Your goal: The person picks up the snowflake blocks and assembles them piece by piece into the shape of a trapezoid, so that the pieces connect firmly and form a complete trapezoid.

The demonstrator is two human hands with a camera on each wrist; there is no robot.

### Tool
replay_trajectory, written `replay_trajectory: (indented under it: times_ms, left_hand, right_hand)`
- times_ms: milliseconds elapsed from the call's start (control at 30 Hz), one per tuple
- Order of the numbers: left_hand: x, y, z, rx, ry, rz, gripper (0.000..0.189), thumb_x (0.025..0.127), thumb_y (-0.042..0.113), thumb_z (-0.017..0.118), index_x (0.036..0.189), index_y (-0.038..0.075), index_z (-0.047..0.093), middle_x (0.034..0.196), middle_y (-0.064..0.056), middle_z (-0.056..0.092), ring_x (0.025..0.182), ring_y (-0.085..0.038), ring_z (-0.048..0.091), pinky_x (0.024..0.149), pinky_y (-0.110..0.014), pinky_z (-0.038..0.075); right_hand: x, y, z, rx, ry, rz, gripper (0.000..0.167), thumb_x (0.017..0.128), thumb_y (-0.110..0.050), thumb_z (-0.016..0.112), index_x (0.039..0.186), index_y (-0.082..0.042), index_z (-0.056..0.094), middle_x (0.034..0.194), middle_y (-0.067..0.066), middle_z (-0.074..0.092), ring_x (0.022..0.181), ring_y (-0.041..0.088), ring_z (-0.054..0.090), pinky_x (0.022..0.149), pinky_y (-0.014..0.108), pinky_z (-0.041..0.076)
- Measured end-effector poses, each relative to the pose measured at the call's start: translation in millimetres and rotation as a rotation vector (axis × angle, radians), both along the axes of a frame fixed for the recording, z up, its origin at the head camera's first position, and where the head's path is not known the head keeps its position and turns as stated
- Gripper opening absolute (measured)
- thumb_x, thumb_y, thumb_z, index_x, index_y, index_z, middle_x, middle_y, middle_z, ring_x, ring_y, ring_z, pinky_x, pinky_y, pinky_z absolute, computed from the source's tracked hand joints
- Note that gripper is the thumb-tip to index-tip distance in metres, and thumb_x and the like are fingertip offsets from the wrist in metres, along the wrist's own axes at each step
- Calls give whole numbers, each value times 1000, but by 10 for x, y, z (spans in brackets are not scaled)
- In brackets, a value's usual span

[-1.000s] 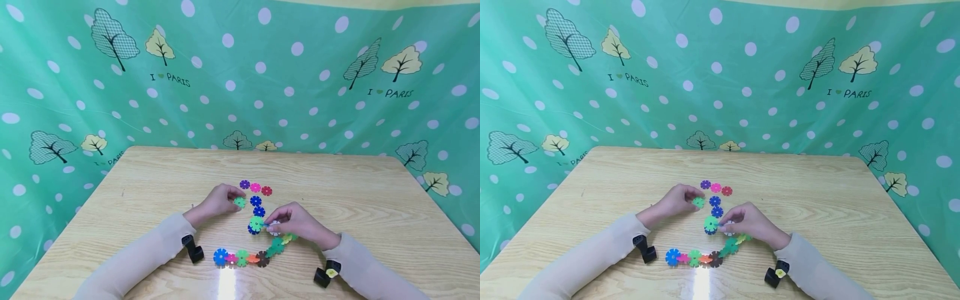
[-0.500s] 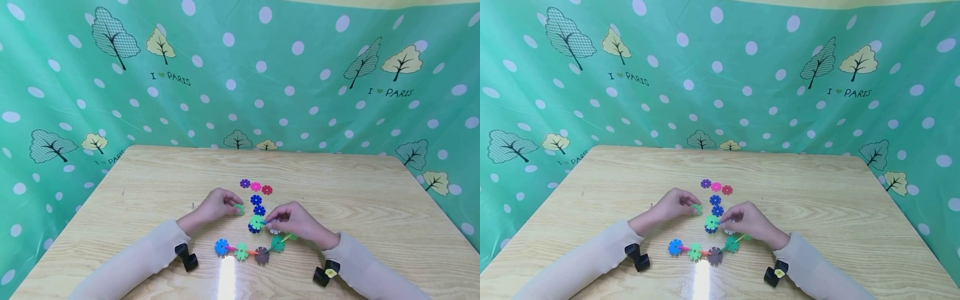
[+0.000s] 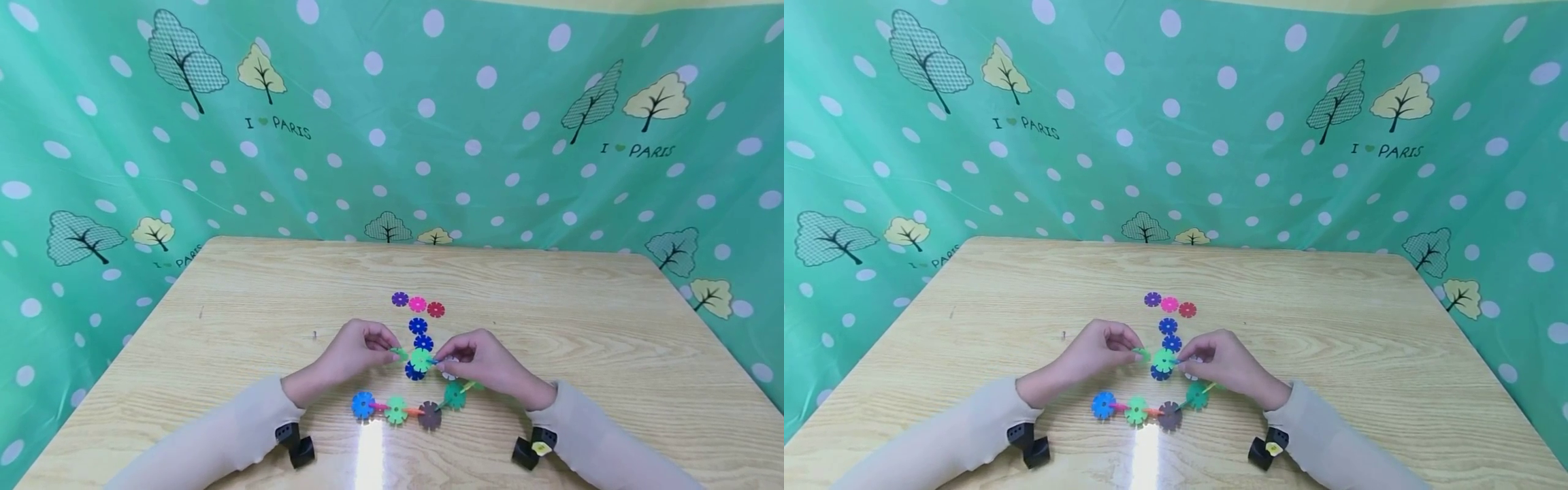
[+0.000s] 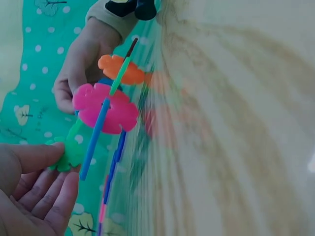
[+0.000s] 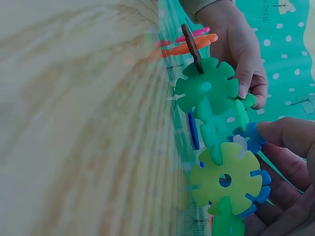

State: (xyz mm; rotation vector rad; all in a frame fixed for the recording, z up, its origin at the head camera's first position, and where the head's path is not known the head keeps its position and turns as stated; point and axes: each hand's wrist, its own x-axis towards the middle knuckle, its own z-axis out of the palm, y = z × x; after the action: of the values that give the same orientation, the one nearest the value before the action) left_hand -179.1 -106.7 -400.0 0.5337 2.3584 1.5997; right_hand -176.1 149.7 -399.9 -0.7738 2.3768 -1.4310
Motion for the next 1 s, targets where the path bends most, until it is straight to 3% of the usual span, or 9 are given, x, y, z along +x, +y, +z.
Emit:
replay_trajectory:
  times_ms: [633,800,1000]
  left_hand:
    - [75,117,24,-7,144,-25,7,80,1,71,86,6,71,85,-3,70,74,-9,63,65,-23,56]
    - [77,142,11,-13,154,-17,7,80,2,72,85,7,71,84,-3,70,72,-8,63,63,-22,55]
    - [101,175,7,10,159,-13,7,81,1,71,87,5,71,85,-6,70,73,-11,63,63,-21,54]
  right_hand:
    - [-4,19,-8,-4,-31,-6,12,84,-13,70,93,-6,72,87,4,71,66,9,57,57,18,49]
    - [-3,15,-18,-3,-21,-4,19,84,-14,71,100,-5,70,91,5,70,74,11,62,63,21,52]
    - [-2,-39,-11,82,21,12,31,81,-19,74,108,-6,68,94,0,70,83,10,63,69,24,51]
